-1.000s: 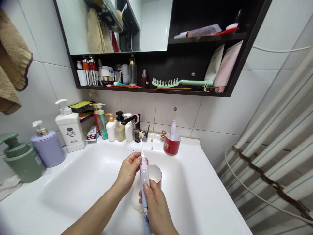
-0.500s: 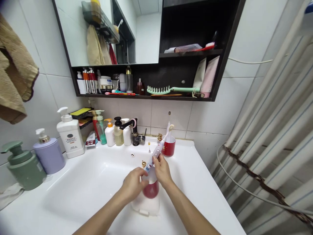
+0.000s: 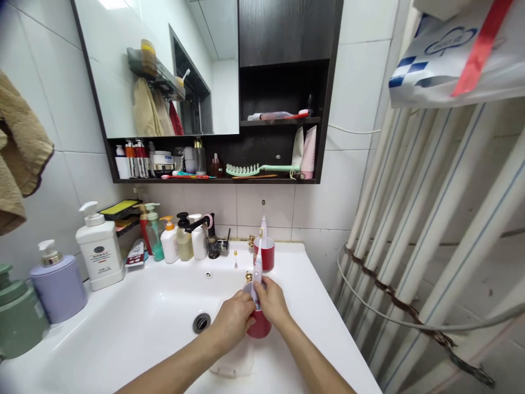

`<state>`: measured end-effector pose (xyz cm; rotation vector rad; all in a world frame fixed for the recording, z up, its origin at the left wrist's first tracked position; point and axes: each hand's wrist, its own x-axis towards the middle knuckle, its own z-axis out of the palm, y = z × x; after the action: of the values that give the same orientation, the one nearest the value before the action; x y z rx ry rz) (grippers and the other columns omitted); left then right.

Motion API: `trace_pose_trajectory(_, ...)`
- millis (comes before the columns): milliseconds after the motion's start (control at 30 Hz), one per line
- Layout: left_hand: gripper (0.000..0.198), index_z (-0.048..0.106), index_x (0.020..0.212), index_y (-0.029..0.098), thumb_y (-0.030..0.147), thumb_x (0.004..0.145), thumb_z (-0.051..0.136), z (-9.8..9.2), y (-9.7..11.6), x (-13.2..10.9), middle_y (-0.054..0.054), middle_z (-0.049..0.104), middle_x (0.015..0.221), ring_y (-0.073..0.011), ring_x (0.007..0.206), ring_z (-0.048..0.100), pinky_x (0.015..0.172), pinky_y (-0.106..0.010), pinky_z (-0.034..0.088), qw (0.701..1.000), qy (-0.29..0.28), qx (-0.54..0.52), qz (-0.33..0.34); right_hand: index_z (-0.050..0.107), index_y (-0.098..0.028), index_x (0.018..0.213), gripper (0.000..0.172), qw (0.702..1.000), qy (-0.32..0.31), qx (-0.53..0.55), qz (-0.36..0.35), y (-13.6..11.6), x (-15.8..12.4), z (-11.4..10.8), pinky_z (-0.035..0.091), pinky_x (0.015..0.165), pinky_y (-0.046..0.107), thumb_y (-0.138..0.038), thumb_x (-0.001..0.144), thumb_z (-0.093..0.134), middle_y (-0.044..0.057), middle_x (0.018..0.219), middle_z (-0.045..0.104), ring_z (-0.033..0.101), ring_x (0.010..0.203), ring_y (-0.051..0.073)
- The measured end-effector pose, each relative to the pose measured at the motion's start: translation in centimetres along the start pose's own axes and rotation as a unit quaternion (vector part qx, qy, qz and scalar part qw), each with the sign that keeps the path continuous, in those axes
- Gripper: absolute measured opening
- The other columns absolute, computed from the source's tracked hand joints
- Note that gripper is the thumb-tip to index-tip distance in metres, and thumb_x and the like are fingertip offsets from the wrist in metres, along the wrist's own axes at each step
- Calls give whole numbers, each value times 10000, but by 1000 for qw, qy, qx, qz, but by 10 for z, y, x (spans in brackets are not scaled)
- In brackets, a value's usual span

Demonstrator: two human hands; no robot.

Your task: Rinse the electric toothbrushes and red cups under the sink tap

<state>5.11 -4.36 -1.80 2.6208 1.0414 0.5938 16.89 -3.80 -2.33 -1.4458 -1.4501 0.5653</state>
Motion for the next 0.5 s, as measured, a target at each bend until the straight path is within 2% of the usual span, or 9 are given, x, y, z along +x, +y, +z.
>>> trace_pose_trajectory(133, 185, 557, 691, 166, 143, 600, 398, 0, 24, 31, -62, 531, 748, -192, 780, 426, 609, -264, 325, 998, 20, 10, 67, 532, -146, 733, 274, 999, 30, -34, 8, -2, 10, -44, 355, 521, 240, -341, 663, 352, 15, 601, 576, 502, 569, 152)
trace_pose_trajectory(267, 175, 557, 672, 166, 129, 599, 403, 7, 39, 75, -59, 527, 741, -188, 784, 426, 612, -256, 328, 995, 40, 4, 96, 544, -145, 701, 234, 994, 64, -80, 34, 5, 36, -80, 350, 525, 244, -314, 670, 384, 12, 572, 566, 497, 560, 144)
trace_pose_trajectory(367, 168, 555, 640, 170, 106, 593, 407, 16, 42, 106, -46, 526, 710, -180, 766, 432, 594, -248, 331, 994, 59, 5, 91, 522, -130, 768, 227, 990, 66, -111, 53, 17, 57, -95, 382, 574, 263, -296, 718, 376, 10, 674, 559, 507, 614, 117)
trace_pose_trajectory(500, 181, 554, 623, 176, 87, 598, 398, 28, 40, 137, -43, 526, 698, -177, 755, 437, 566, -238, 333, 994, 70, 9, 86, 474, -140, 891, 232, 986, 55, -141, 72, 34, 84, -105, 411, 642, 306, -281, 739, 369, 26, 887, 513, 501, 739, 117)
